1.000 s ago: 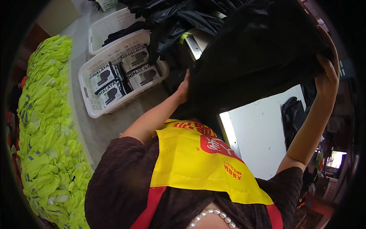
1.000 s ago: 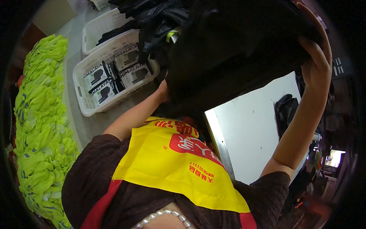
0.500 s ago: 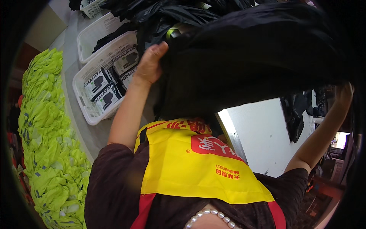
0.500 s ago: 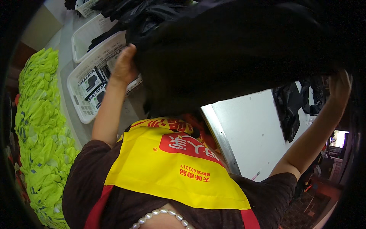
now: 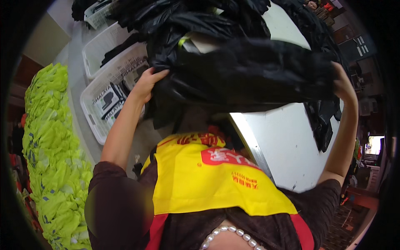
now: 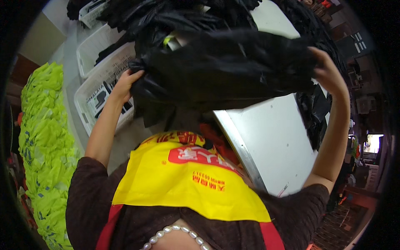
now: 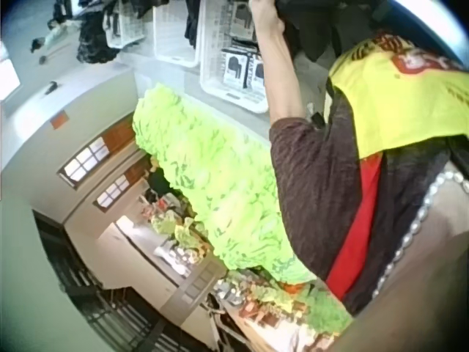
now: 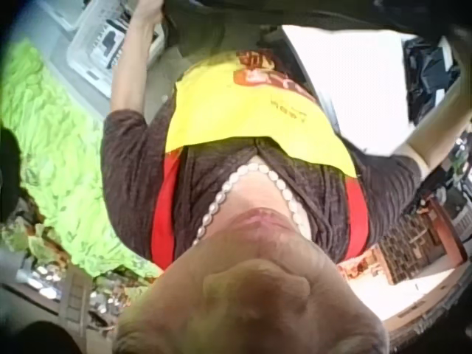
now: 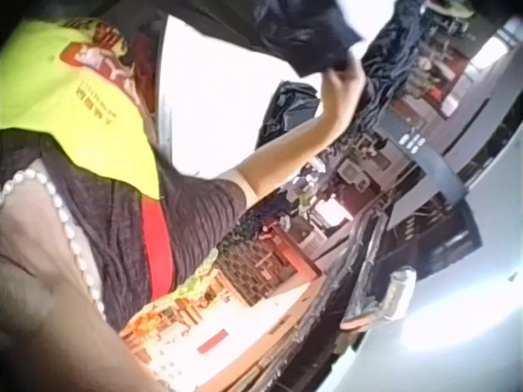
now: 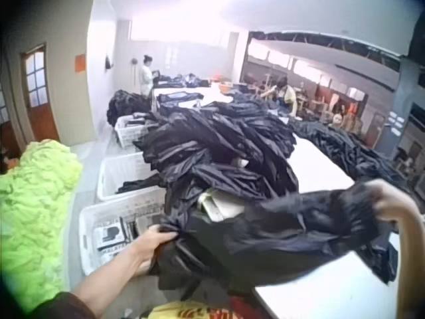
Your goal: The person repeatedly folds black garments on a white table, using a small knife to trim edges. They unfold and refold the items multiple times, handling them one at a time and stacking the finished pieces.
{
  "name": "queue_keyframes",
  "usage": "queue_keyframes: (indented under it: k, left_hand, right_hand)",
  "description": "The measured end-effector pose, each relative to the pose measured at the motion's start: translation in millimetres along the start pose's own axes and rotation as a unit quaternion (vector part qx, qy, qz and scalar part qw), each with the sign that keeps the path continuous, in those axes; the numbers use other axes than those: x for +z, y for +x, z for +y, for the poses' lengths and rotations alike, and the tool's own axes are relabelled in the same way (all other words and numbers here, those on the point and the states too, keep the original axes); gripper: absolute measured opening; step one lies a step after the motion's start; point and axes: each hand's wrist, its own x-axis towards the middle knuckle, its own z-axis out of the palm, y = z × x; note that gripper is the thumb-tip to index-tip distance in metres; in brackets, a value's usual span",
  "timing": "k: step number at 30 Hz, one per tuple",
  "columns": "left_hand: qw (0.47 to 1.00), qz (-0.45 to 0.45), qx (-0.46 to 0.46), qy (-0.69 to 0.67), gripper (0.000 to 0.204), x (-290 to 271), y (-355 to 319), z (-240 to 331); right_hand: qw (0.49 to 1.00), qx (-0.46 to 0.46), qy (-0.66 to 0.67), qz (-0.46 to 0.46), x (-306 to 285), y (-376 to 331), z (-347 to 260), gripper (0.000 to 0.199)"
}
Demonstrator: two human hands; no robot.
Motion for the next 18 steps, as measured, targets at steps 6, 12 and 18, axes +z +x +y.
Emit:
queue_keyframes:
  k: [6, 12, 18]
  left_hand:
    - [0.98, -0.169, 0.081, -0.071, 0.033, 6, -68, 42]
    - [0.98, -0.15, 0.009, -0.134, 0.029, 9, -51, 8]
    - [0.99, -0.041, 0.112, -0.08, 0.017, 13, 14, 42]
  right_hand:
    - [0.996, 0.04, 0.073, 0.008, -76, -30, -43, 0.049]
    - [0.997, 0.006, -0.034, 0.065, -120, -3, 16, 0.043]
    - [0.991, 0.017, 0.016, 0.132, -22, 68, -37, 0.017]
